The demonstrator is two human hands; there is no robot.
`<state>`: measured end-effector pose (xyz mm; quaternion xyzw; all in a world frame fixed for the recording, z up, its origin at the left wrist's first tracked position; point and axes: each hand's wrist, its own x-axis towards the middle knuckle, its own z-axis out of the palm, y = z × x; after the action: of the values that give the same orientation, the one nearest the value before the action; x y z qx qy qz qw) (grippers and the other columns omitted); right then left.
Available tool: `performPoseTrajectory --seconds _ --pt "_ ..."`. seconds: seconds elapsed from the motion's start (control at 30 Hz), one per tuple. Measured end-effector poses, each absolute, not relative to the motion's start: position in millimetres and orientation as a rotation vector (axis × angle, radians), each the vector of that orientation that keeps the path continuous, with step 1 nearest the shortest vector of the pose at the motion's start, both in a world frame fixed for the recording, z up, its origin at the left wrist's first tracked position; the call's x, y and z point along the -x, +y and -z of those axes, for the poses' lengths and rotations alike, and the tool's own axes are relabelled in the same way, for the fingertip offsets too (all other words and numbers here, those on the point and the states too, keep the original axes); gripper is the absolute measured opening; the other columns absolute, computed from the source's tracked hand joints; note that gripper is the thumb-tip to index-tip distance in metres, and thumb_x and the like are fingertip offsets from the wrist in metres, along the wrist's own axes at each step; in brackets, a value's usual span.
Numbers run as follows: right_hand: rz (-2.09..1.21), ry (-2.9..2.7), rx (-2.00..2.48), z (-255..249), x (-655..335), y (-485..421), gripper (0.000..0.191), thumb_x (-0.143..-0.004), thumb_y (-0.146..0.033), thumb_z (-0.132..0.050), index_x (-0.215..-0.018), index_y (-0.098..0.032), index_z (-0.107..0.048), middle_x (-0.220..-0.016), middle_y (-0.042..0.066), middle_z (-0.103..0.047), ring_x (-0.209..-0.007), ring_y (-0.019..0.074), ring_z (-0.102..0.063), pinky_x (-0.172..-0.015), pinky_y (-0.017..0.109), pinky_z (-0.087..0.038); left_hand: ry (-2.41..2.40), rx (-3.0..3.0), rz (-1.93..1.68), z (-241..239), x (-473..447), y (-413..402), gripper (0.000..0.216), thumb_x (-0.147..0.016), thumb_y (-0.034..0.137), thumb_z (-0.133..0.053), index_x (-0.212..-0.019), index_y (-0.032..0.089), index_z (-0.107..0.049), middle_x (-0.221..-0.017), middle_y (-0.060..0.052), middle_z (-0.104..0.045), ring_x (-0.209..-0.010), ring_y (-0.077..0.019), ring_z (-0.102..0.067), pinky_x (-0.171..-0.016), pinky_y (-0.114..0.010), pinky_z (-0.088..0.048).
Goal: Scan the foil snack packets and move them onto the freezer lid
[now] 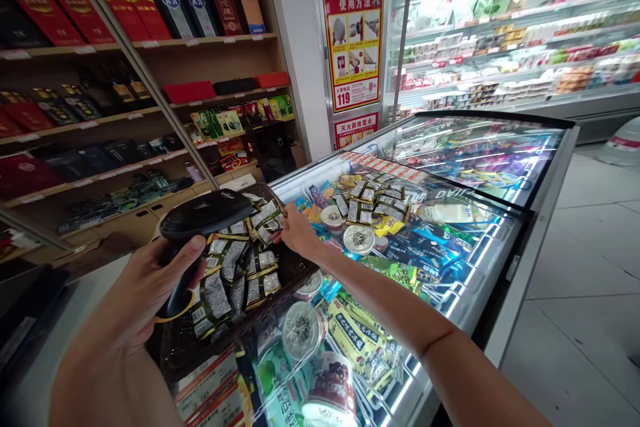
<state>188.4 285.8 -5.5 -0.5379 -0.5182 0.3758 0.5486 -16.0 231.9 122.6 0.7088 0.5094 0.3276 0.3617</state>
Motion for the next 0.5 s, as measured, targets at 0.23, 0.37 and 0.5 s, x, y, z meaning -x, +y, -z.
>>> performPoseTrajectory --seconds 0.23,0.37,0.5 --pt "-0.782 -1.208 1.427 -33.6 -225.3 276.7 0.016 -0.092 -0.017 -0.048 -0.108 -0.020 -0.050 -0.074 -0.001 -0.063 -0.061 0.0144 -0.068 -0.050 0.020 -0.046 1.278 -1.843 -0.824 -121.4 14.5 231.4 0.053 -0.068 0.074 -0.064 -0.078 0.023 -0.057 -0.051 0.007 -0.052 -0.048 -0.0102 -0.041 -0.046 -0.021 -0.028" --pt "-0.928 -1.090 1.381 -54.1 -232.4 268.0 0.012 -0.091 -0.016 -0.046 -0.095 -0.016 -0.057 -0.081 0.002 -0.068 -0.062 0.0125 -0.068 -0.050 0.018 -0.043 1.247 -1.846 -0.808 -121.8 12.5 230.9 0.053 -0.067 0.073 -0.065 -0.082 0.022 -0.059 -0.051 0.007 -0.052 -0.048 -0.0112 -0.042 -0.046 -0.022 -0.028" --pt "-0.948 -1.048 1.336 -60.9 -234.8 264.6 0.009 -0.088 -0.015 -0.050 -0.090 -0.017 -0.059 -0.081 0.002 -0.069 -0.058 0.0116 -0.067 -0.048 0.018 -0.041 1.265 -1.833 -0.805 -122.7 11.0 229.1 0.050 -0.070 0.070 -0.065 -0.080 0.022 -0.057 -0.052 0.006 -0.053 -0.049 -0.0113 -0.043 -0.048 -0.023 -0.028"
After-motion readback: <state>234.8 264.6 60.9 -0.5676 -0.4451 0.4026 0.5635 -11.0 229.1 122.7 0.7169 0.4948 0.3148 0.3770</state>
